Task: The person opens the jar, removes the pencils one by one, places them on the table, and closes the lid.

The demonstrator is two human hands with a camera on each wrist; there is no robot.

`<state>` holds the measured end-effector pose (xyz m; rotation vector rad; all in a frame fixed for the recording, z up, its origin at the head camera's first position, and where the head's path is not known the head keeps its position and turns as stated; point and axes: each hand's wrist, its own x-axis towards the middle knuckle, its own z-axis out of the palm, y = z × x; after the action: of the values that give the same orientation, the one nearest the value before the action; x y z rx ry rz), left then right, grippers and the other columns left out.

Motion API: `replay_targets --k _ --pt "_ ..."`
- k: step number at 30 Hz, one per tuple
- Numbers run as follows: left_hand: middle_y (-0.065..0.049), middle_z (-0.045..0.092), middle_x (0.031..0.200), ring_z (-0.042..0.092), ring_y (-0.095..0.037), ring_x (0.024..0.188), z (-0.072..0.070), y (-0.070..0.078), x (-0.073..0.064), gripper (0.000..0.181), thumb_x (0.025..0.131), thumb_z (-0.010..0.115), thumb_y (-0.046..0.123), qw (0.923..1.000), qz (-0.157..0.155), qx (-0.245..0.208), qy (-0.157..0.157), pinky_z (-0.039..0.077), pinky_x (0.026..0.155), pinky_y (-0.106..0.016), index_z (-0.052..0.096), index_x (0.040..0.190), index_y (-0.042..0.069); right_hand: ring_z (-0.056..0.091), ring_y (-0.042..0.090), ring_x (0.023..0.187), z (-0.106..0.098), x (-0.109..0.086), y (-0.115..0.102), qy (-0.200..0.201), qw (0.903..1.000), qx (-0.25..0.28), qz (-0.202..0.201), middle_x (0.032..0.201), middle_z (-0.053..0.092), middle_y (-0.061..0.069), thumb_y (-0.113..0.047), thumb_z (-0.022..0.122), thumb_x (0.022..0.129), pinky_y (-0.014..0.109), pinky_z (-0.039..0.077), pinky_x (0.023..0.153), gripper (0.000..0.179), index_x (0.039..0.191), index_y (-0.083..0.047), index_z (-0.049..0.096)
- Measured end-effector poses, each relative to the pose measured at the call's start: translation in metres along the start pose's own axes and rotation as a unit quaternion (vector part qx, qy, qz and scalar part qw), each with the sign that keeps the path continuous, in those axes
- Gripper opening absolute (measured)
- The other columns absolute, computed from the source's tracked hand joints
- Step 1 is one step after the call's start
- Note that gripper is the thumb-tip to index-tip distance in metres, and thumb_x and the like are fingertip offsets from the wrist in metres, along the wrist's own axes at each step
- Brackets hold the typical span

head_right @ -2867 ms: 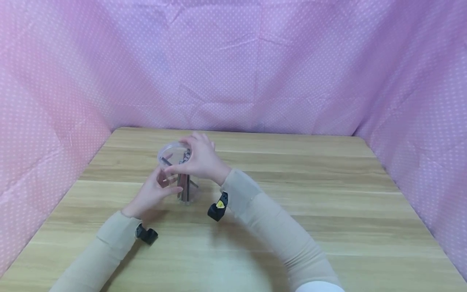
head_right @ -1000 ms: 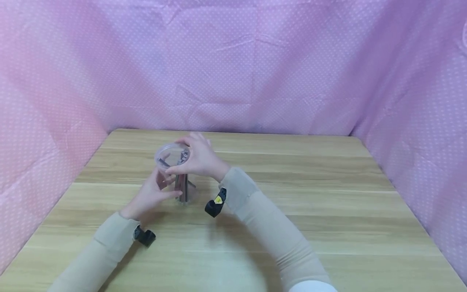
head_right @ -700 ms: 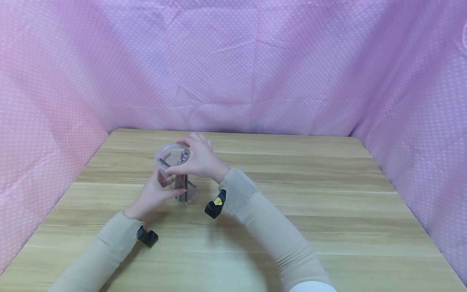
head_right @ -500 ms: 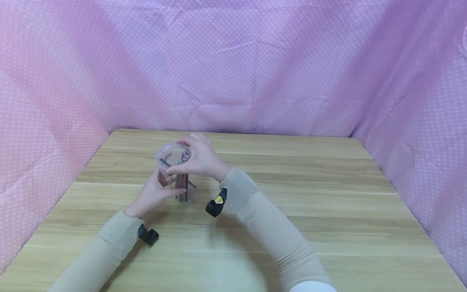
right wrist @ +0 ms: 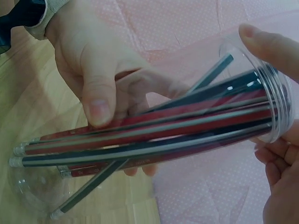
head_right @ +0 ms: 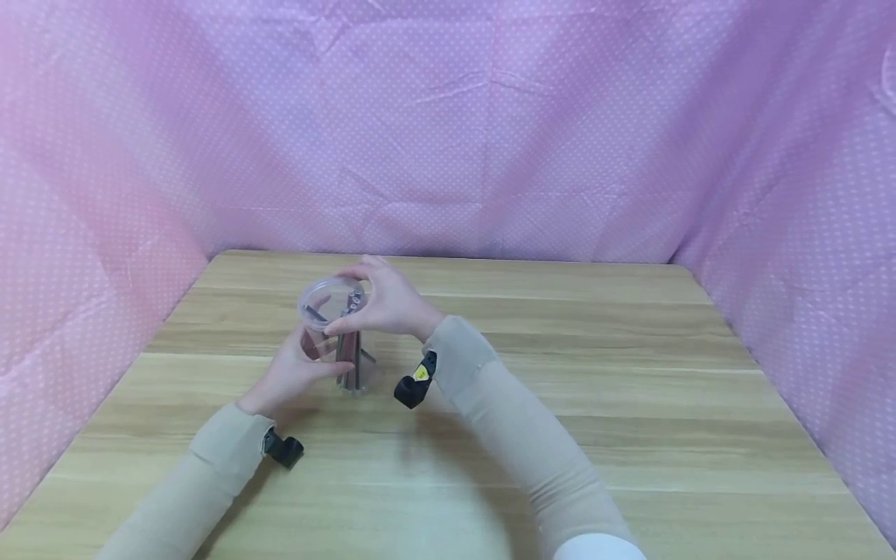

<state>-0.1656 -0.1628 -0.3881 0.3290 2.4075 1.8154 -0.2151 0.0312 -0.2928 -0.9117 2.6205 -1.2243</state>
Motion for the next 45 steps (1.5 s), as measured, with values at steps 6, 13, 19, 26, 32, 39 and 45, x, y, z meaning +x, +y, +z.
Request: replay_targets --k 6,13,19,26,32,39,45 --pt "-0.014 0.043 0.145 0.043 -0.038 0.130 -0.001 -0.001 0.000 0.101 0.074 0.080 0.012 1.0000 0.000 -0.002 -0.004 0.042 0.104 -0.050 0.017 0.149 0.038 0.039 0.021 0.130 -0.002 0.003 0.005 -0.015 0.9987 0.001 -0.049 0.133 0.051 0.006 -0.029 0.089 0.063 0.045 0.033 0.112 0.075 0.129 -0.010 0.057" --pt "-0.015 0.045 0.143 0.045 -0.040 0.128 -0.002 -0.001 0.001 0.104 0.072 0.081 0.007 0.9997 0.014 -0.006 -0.020 0.045 0.100 -0.049 0.018 0.149 0.036 0.040 0.023 0.128 -0.010 0.006 0.011 -0.077 0.9932 0.041 -0.077 0.133 0.048 0.010 -0.019 0.086 0.067 0.045 0.031 0.113 0.073 0.132 -0.009 0.054" --pt "-0.016 0.046 0.140 0.046 -0.041 0.127 -0.006 0.000 -0.001 0.105 0.071 0.081 0.007 0.9994 0.027 0.009 -0.021 0.045 0.101 -0.049 0.017 0.149 0.038 0.041 0.022 0.129 -0.011 0.008 0.010 -0.093 0.9905 0.050 -0.088 0.134 0.047 0.008 -0.020 0.085 0.069 0.046 0.028 0.115 0.074 0.134 -0.010 0.052" --pt "-0.015 0.044 0.142 0.045 -0.040 0.128 -0.007 -0.002 -0.001 0.107 0.071 0.081 0.007 0.9988 0.036 0.010 -0.030 0.042 0.104 -0.048 0.014 0.151 0.031 0.038 0.021 0.133 -0.005 0.002 0.011 -0.079 0.9917 0.035 -0.095 0.143 0.044 0.008 -0.021 0.084 0.070 0.044 0.027 0.115 0.084 0.142 -0.008 0.042" --pt "-0.016 0.039 0.147 0.040 -0.041 0.131 -0.007 -0.003 0.001 0.107 0.072 0.080 0.005 0.9986 0.041 -0.003 -0.034 0.038 0.106 -0.052 0.013 0.150 0.034 0.042 0.024 0.124 0.001 -0.005 0.004 0.006 0.9984 0.019 -0.054 0.131 0.050 0.008 -0.027 0.083 0.071 0.046 0.037 0.107 0.082 0.141 -0.011 0.042" --pt "-0.017 0.035 0.149 0.038 -0.044 0.132 -0.009 -0.002 0.000 0.106 0.074 0.079 0.004 0.9986 0.035 -0.005 -0.039 0.037 0.106 -0.053 0.012 0.150 0.036 0.044 0.021 0.115 0.008 -0.008 -0.006 0.070 0.9976 -0.005 0.001 0.119 0.055 0.003 -0.036 0.084 0.068 0.044 0.029 0.106 0.075 0.131 -0.010 0.051" --pt "-0.016 0.034 0.151 0.037 -0.045 0.132 -0.008 -0.005 -0.001 0.106 0.074 0.079 0.007 0.9985 0.038 -0.004 -0.040 0.038 0.106 -0.051 0.012 0.150 0.038 0.044 0.018 0.110 0.015 -0.011 -0.015 0.098 0.9942 -0.044 0.005 0.116 0.058 0.002 -0.042 0.086 0.062 0.044 0.028 0.098 0.076 0.123 -0.009 0.056"
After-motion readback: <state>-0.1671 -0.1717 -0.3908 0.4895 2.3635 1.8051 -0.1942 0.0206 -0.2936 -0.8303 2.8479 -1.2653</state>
